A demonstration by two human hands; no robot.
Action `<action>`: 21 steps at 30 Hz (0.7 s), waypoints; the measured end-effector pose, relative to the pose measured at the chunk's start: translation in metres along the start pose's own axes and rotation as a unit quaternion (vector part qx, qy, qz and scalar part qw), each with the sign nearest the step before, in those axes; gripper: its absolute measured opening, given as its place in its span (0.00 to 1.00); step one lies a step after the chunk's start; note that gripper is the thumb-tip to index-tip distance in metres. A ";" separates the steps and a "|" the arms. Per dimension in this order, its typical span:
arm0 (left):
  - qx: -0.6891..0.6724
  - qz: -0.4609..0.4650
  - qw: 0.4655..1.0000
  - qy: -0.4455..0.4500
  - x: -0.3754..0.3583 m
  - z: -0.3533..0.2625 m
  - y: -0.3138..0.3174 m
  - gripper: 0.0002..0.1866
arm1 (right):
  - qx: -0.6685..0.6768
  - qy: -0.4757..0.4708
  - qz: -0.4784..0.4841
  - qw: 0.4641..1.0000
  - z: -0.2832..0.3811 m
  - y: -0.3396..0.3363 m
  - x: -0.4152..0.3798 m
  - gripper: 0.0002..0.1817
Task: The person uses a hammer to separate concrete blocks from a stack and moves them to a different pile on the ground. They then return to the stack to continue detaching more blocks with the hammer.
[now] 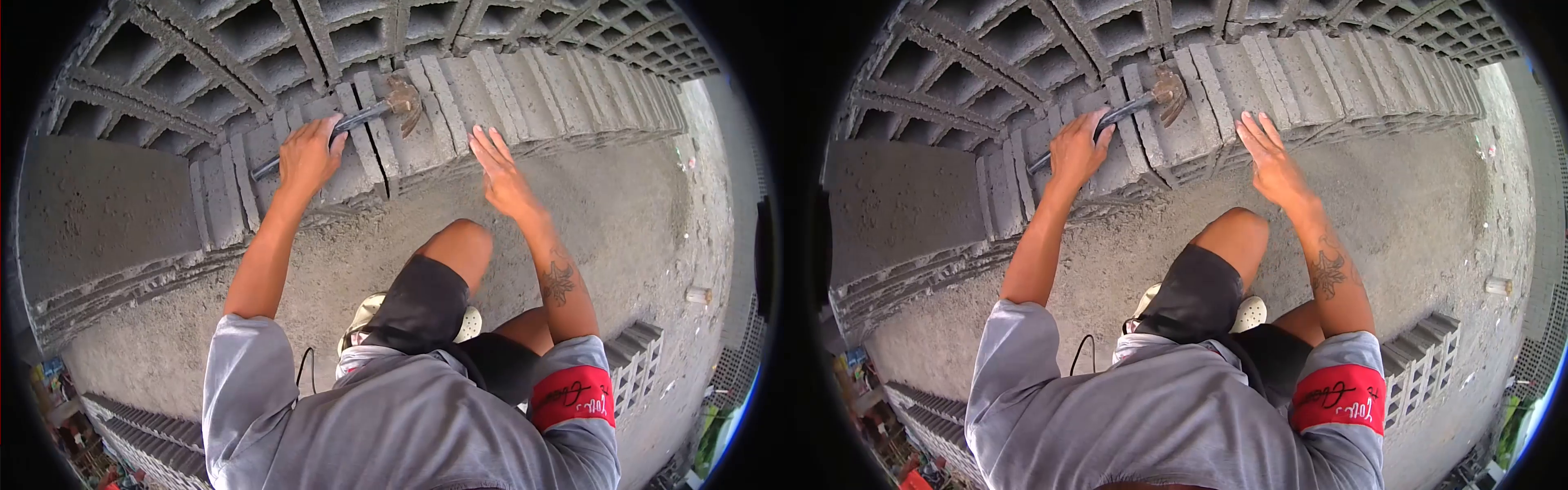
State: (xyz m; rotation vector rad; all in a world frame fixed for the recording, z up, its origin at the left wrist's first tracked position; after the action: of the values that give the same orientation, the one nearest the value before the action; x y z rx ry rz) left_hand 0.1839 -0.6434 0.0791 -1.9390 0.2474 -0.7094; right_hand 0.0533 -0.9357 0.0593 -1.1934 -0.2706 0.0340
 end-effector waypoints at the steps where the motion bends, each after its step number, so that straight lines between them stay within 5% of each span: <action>1: 0.013 -0.010 1.000 0.005 -0.001 0.000 0.002 0.15 | -0.017 -0.006 -0.002 1.000 -0.003 0.001 -0.001 0.33; 10: 0.129 0.034 0.990 0.041 -0.009 -0.054 -0.041 0.14 | -0.038 0.018 -0.047 0.998 -0.006 0.015 -0.006 0.37; 14: -0.084 -0.010 0.983 -0.165 -0.057 -0.120 -0.057 0.17 | 0.021 0.022 -0.049 0.998 -0.005 0.014 -0.007 0.35; 18: -0.362 -0.005 0.870 -0.334 -0.109 -0.175 -0.039 0.19 | 0.059 -0.033 -0.110 0.992 -0.015 0.017 -0.010 0.30; 21: -0.297 -0.043 0.885 -0.356 -0.150 -0.171 0.002 0.20 | 0.162 0.001 -0.173 0.971 -0.005 0.011 -0.014 0.24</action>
State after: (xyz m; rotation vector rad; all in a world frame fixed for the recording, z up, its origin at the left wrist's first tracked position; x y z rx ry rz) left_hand -0.0352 -0.7044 0.0755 -2.6676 -0.1015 0.0943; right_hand 0.0426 -0.9389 0.0447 -0.8086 -0.4505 -0.2197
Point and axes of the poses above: each hand's wrist, its own x-axis towards the middle knuckle, its own y-axis out of the palm, z = x × y, the point moved 1 cm from there along x, towards the middle knuckle, and after that the axes turned 3 degrees about -x, right-handed, at the moved point
